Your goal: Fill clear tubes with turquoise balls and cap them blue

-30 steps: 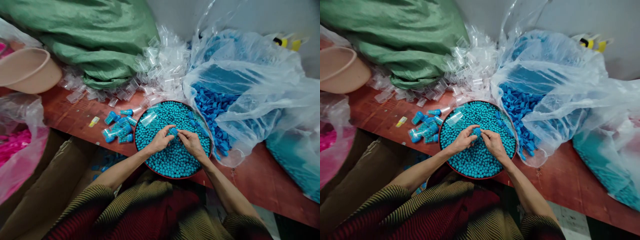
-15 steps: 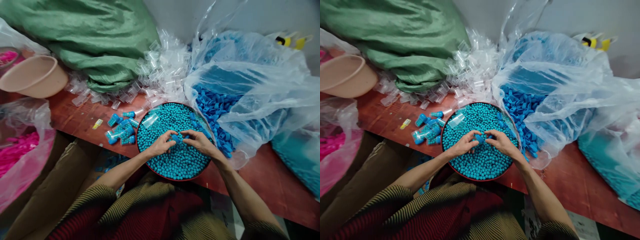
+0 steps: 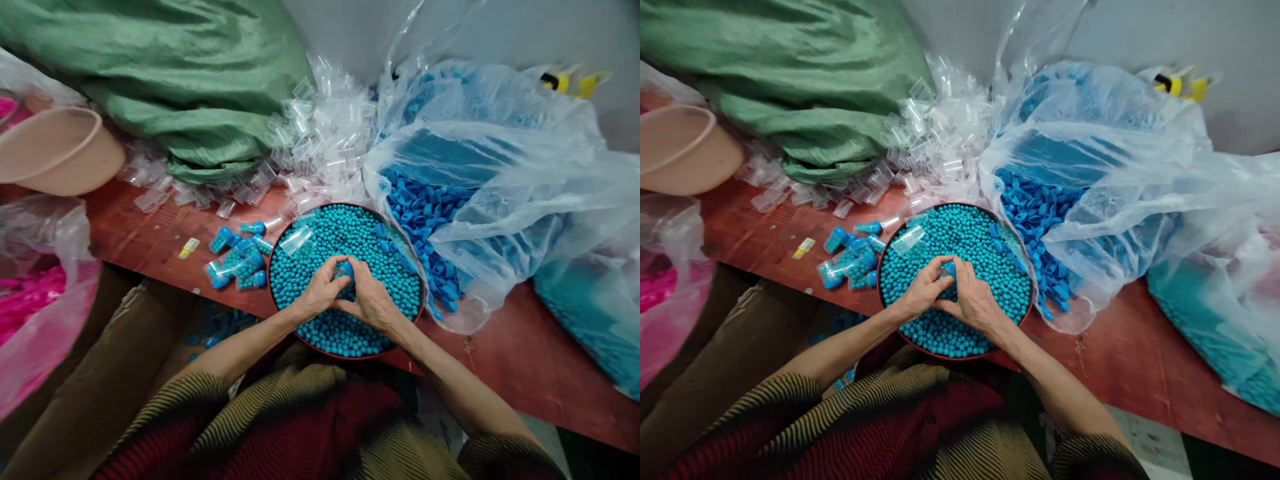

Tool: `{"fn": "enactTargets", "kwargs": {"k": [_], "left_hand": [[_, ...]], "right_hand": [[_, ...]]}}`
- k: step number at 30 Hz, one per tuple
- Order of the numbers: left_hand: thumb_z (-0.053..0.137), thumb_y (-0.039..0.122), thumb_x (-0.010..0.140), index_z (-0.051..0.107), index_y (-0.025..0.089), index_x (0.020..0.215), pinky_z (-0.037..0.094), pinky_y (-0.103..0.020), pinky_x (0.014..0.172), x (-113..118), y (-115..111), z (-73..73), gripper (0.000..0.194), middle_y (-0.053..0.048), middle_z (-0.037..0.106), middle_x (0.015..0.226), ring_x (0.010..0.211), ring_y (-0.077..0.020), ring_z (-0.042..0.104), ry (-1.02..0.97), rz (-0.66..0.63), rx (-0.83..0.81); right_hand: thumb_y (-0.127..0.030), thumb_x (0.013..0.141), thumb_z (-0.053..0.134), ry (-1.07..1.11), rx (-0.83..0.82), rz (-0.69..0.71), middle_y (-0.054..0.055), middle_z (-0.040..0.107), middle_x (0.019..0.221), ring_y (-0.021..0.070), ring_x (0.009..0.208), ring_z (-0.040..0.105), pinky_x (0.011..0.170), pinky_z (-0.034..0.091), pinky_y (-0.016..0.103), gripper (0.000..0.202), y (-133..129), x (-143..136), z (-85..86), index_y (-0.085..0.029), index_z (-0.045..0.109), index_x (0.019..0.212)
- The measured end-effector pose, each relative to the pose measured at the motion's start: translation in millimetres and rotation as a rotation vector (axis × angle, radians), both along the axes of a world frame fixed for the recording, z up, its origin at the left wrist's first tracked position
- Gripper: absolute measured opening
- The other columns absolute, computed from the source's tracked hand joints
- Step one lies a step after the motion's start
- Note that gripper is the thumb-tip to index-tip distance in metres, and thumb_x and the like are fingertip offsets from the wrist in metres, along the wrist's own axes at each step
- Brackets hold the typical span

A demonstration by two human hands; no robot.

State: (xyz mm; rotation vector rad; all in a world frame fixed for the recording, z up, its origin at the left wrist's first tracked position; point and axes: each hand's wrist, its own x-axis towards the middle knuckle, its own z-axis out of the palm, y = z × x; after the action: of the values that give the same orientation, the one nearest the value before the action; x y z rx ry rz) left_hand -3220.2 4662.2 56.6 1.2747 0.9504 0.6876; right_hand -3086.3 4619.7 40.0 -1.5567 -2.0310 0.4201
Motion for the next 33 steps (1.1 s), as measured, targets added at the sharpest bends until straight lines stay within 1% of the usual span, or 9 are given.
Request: {"fn": "enactTargets", "kwargs": {"k": [3, 8, 13, 17, 23, 25, 28, 31, 33], "left_hand": [[0.056, 0.019, 0.077, 0.053, 0.017, 0.102, 0.040, -0.021, 0.065, 2.4, -1.2, 2.2, 0.025, 0.004, 0.051, 0.070, 0.066, -0.0090, 0.048, -0.012, 0.018, -0.019], [0.057, 0.022, 0.076, 0.051, 0.017, 0.091, 0.037, -0.019, 0.060, 7.7, -4.0, -0.5, 0.017, 0.005, 0.050, 0.066, 0.061, -0.0077, 0.046, -0.039, 0.088, -0.073], [0.052, 0.021, 0.079, 0.052, 0.018, 0.092, 0.040, -0.021, 0.060, 5.6, -3.3, -4.6, 0.014, 0.005, 0.051, 0.068, 0.061, -0.0089, 0.047, 0.090, 0.040, 0.080], [0.048, 0.023, 0.083, 0.053, 0.019, 0.104, 0.045, -0.026, 0.072, -23.7, 0.5, 2.5, 0.022, -0.001, 0.060, 0.088, 0.075, -0.0127, 0.054, 0.283, 0.016, 0.295], [0.044, 0.030, 0.087, 0.050, 0.020, 0.125, 0.046, -0.037, 0.085, -113.8, 14.0, 13.9, 0.040, -0.008, 0.061, 0.108, 0.093, -0.0221, 0.058, 0.848, 0.458, 0.551], [0.042, 0.029, 0.087, 0.049, 0.021, 0.130, 0.046, -0.042, 0.084, -133.4, 18.1, 11.1, 0.044, -0.012, 0.059, 0.113, 0.098, -0.0272, 0.058, 1.106, 0.531, 0.559], [0.040, 0.028, 0.088, 0.049, 0.021, 0.131, 0.045, -0.046, 0.086, -139.5, 22.2, -0.1, 0.045, -0.015, 0.055, 0.121, 0.109, -0.0332, 0.053, 1.330, 0.513, 0.616], [0.036, 0.028, 0.090, 0.053, 0.019, 0.128, 0.036, -0.050, 0.098, -130.2, 28.9, -17.0, 0.042, -0.013, 0.051, 0.133, 0.128, -0.0348, 0.037, 1.323, 0.397, 0.768], [0.033, 0.027, 0.091, 0.052, 0.019, 0.129, 0.034, -0.052, 0.100, -126.8, 36.2, -28.6, 0.043, -0.011, 0.049, 0.136, 0.132, -0.0339, 0.032, 1.290, 0.295, 0.774]], "right_hand": [[-0.048, 0.074, 0.060, -0.053, 0.096, -0.032, 0.015, 0.054, 0.099, 0.0260, 0.078, 0.061, 0.056, 0.052, 0.036, 0.070, 1.5, -2.8, -5.3, -0.009, 0.035, 0.127], [-0.044, 0.071, 0.061, -0.022, 0.156, 0.010, 0.012, 0.054, 0.095, 0.0262, 0.080, 0.059, 0.058, 0.051, 0.036, 0.071, 6.2, -2.6, -20.7, -0.010, 0.033, 0.128], [-0.044, 0.072, 0.062, 0.024, 0.122, -0.027, 0.015, 0.054, 0.099, 0.0284, 0.084, 0.060, 0.060, 0.052, 0.038, 0.078, 1.6, -10.2, -26.8, -0.010, 0.027, 0.133], [-0.045, 0.080, 0.056, -0.073, -0.003, 0.042, 0.019, 0.051, 0.117, 0.0286, 0.087, 0.062, 0.059, 0.054, 0.038, 0.076, 1.1, -16.6, -9.8, -0.016, 0.021, 0.141], [-0.038, 0.089, 0.046, -0.172, -0.024, 0.049, 0.016, 0.053, 0.120, 0.0269, 0.096, 0.062, 0.067, 0.055, 0.037, 0.048, 7.2, -8.7, 3.5, -0.020, 0.039, 0.133], [-0.034, 0.091, 0.044, -0.197, -0.003, 0.061, 0.015, 0.055, 0.119, 0.0258, 0.097, 0.060, 0.066, 0.054, 0.035, 0.042, 11.2, -9.6, 4.2, -0.018, 0.044, 0.130], [-0.029, 0.092, 0.040, -0.241, 0.057, 0.103, 0.015, 0.057, 0.117, 0.0240, 0.096, 0.059, 0.072, 0.052, 0.035, 0.036, 27.5, -22.7, 10.8, -0.016, 0.050, 0.124], [-0.026, 0.091, 0.043, -0.297, 0.136, 0.251, 0.014, 0.056, 0.121, 0.0252, 0.102, 0.053, 0.084, 0.046, 0.040, 0.035, 56.5, -47.3, 20.3, -0.016, 0.052, 0.123], [-0.026, 0.088, 0.050, -0.348, 0.183, 0.351, 0.013, 0.051, 0.128, 0.0286, 0.114, 0.045, 0.091, 0.041, 0.043, 0.042, 76.4, -63.0, 22.6, -0.017, 0.047, 0.129]]}}
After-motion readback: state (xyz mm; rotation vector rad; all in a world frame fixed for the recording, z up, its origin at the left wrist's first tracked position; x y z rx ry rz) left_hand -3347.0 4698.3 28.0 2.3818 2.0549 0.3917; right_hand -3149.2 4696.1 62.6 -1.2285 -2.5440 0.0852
